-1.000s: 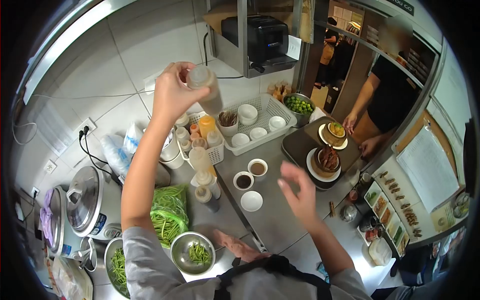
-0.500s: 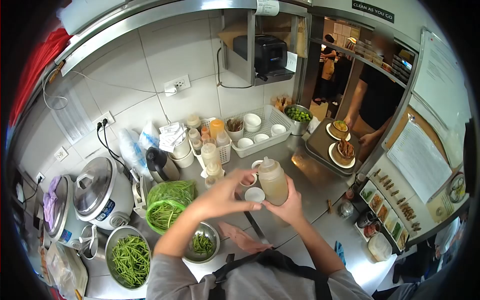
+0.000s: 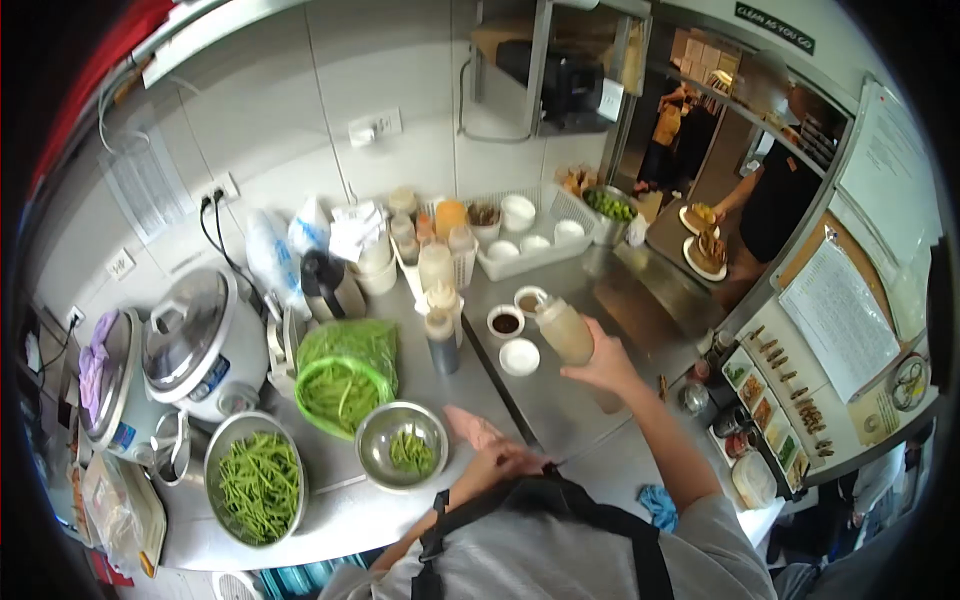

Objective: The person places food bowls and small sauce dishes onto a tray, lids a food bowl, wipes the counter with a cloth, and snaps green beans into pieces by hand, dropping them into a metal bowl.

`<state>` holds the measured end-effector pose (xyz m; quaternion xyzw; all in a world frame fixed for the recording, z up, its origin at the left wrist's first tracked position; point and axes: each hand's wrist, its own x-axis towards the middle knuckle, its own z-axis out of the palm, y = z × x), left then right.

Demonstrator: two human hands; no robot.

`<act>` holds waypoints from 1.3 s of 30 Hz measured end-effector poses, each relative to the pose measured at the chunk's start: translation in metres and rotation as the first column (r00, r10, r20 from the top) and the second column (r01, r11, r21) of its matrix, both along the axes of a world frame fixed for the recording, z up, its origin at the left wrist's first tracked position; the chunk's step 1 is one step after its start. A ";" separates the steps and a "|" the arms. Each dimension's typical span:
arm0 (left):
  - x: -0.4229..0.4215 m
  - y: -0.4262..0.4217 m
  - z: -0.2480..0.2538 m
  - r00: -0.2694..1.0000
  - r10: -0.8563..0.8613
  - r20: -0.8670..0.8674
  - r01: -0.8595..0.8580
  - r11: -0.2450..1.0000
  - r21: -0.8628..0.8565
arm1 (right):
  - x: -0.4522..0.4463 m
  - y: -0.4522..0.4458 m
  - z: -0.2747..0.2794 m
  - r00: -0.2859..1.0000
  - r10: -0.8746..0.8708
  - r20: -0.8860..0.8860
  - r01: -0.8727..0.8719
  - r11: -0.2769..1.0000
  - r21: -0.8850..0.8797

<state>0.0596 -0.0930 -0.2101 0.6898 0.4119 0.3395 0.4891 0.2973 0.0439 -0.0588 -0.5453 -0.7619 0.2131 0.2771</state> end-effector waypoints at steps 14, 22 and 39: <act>-0.010 -0.003 -0.028 0.985 0.161 0.058 -0.150 0.977 -0.151 | -0.016 0.046 -0.024 0.523 0.155 0.838 -0.048 0.987 -0.153; -0.008 -0.001 -0.032 0.980 0.198 -0.008 -0.198 0.976 -0.094 | -0.029 0.060 -0.027 0.341 0.188 0.921 -0.131 0.980 -0.151; 0.020 0.008 -0.001 0.992 -0.122 -0.036 0.113 0.977 -0.182 | -0.005 0.044 -0.039 0.465 0.131 0.876 -0.049 0.991 -0.122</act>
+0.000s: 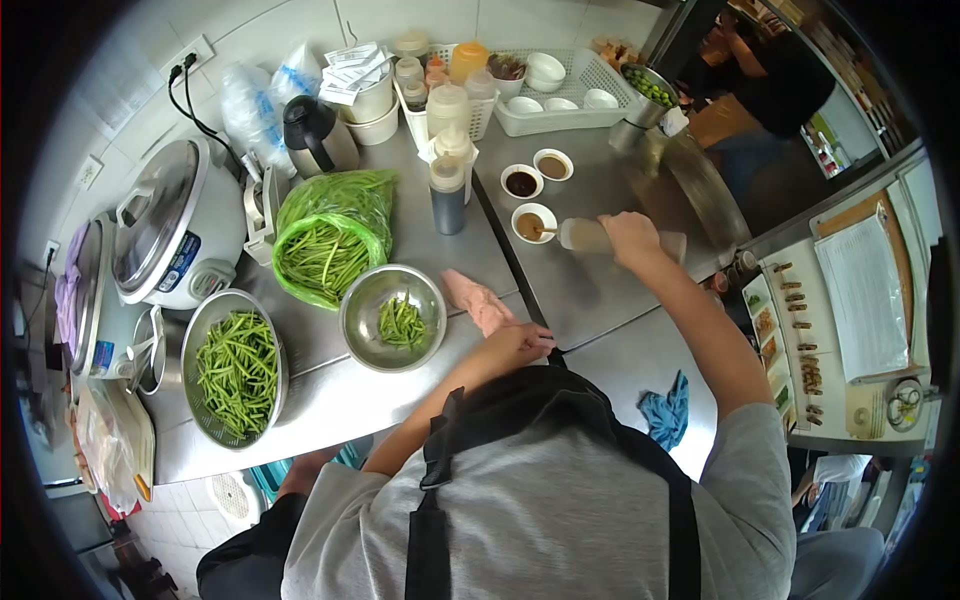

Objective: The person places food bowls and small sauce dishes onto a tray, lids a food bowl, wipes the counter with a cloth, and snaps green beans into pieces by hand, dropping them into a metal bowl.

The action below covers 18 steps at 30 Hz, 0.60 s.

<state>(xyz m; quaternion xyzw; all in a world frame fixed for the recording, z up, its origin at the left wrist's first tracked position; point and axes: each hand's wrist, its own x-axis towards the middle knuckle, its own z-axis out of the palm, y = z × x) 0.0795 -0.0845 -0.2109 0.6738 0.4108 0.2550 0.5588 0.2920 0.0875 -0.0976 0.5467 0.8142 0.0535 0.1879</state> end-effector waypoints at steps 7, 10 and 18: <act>0.023 0.013 -0.004 0.989 -0.118 -0.091 0.116 0.993 -0.033 | 0.024 -0.007 -0.015 0.991 -0.063 -0.120 0.065 0.998 0.011; 0.031 0.027 0.003 0.990 -0.102 -0.099 0.092 0.991 -0.096 | 0.030 -0.013 -0.022 0.957 -0.110 -0.268 0.112 0.994 -0.008; 0.081 0.110 0.011 0.773 0.448 0.449 -0.457 0.884 -0.095 | 0.010 -0.044 -0.046 0.345 -0.011 -0.939 0.194 0.979 0.060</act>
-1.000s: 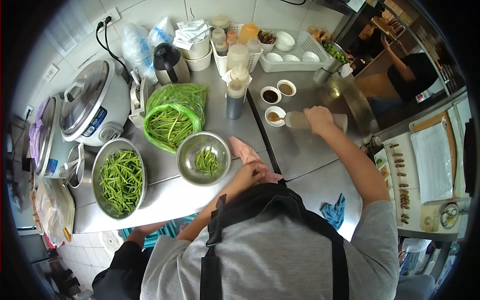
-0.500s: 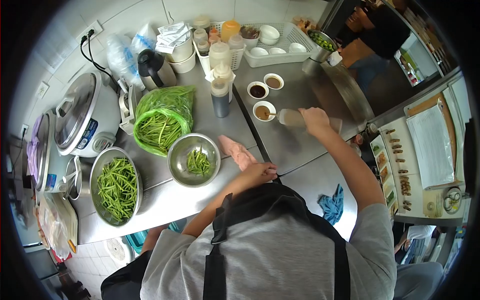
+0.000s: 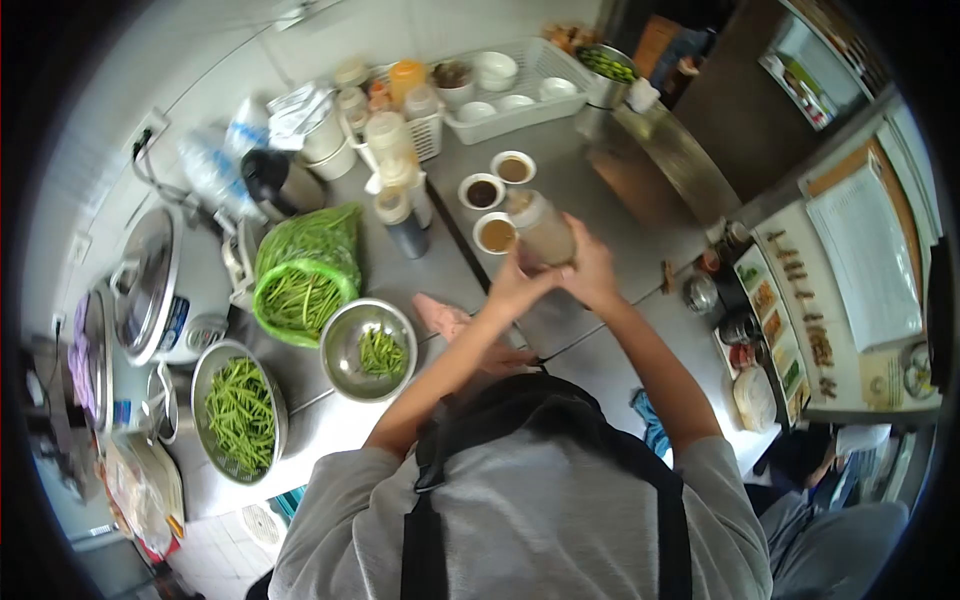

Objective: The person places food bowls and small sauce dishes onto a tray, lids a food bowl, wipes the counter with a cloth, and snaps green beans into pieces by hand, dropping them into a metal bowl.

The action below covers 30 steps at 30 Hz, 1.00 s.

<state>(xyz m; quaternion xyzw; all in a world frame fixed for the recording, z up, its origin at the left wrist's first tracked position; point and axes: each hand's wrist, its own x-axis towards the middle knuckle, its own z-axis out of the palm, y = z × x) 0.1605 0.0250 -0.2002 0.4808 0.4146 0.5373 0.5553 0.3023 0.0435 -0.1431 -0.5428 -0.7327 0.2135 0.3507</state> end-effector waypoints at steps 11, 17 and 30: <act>-0.090 0.157 0.231 0.912 0.318 -0.260 -0.194 0.892 0.409 | 0.130 0.010 -0.024 0.873 -0.408 0.266 0.384 0.913 0.142; -0.160 0.295 0.255 0.517 0.853 -0.073 -0.539 0.391 0.746 | 0.188 -0.017 -0.099 0.792 -0.449 0.415 0.489 0.872 0.010; -0.224 0.395 0.155 0.372 0.481 -0.793 -0.509 0.821 0.259 | 0.184 -0.058 -0.085 0.672 -0.736 0.084 0.741 0.668 -0.069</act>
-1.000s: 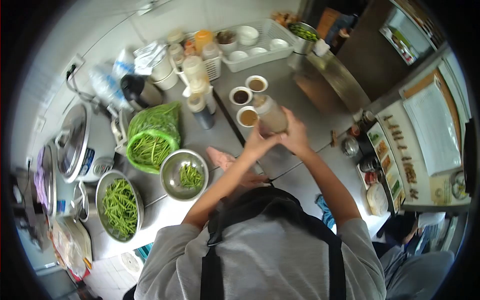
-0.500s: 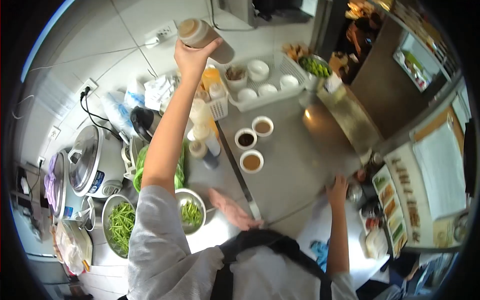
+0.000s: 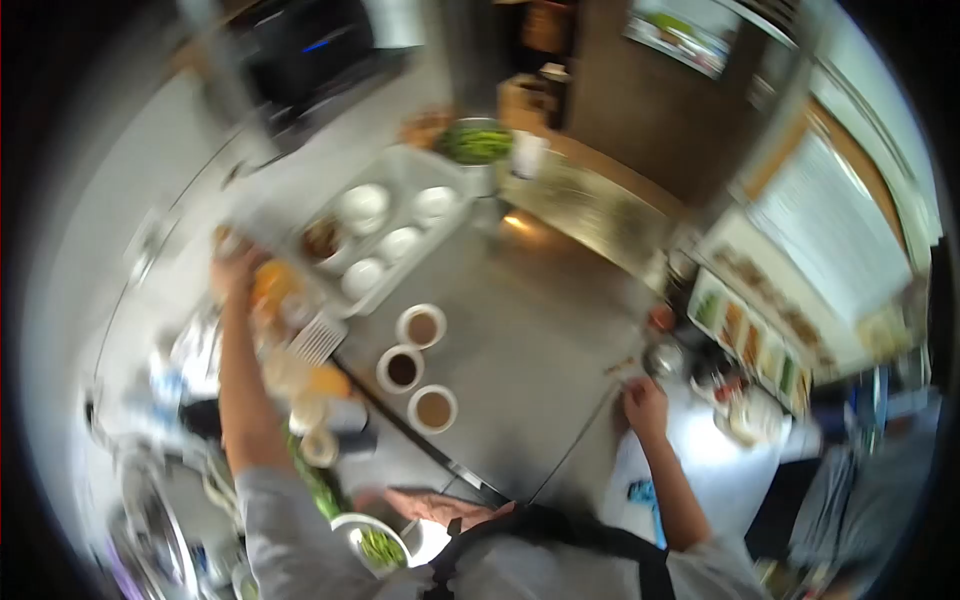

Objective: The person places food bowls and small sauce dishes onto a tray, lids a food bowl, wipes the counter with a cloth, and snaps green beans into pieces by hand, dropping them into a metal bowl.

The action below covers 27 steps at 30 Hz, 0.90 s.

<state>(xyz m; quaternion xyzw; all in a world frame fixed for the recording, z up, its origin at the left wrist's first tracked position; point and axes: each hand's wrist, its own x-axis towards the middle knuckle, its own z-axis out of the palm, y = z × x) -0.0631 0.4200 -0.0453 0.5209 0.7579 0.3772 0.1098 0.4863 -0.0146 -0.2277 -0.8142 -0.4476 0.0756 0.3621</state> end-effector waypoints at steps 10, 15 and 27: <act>-0.115 0.102 -0.086 0.952 -0.302 -0.042 0.280 0.919 -0.277 | -0.015 0.027 0.001 0.994 -0.084 -0.063 0.080 0.995 -0.057; -0.062 0.038 -0.016 0.951 -0.245 -0.188 0.186 0.940 -0.285 | -0.013 0.018 0.013 1.000 -0.008 0.009 0.008 0.999 -0.040; 0.164 -0.247 0.159 0.630 -0.769 -0.109 0.757 0.576 0.308 | 0.011 0.028 -0.008 0.895 0.410 0.174 -0.413 0.911 -0.022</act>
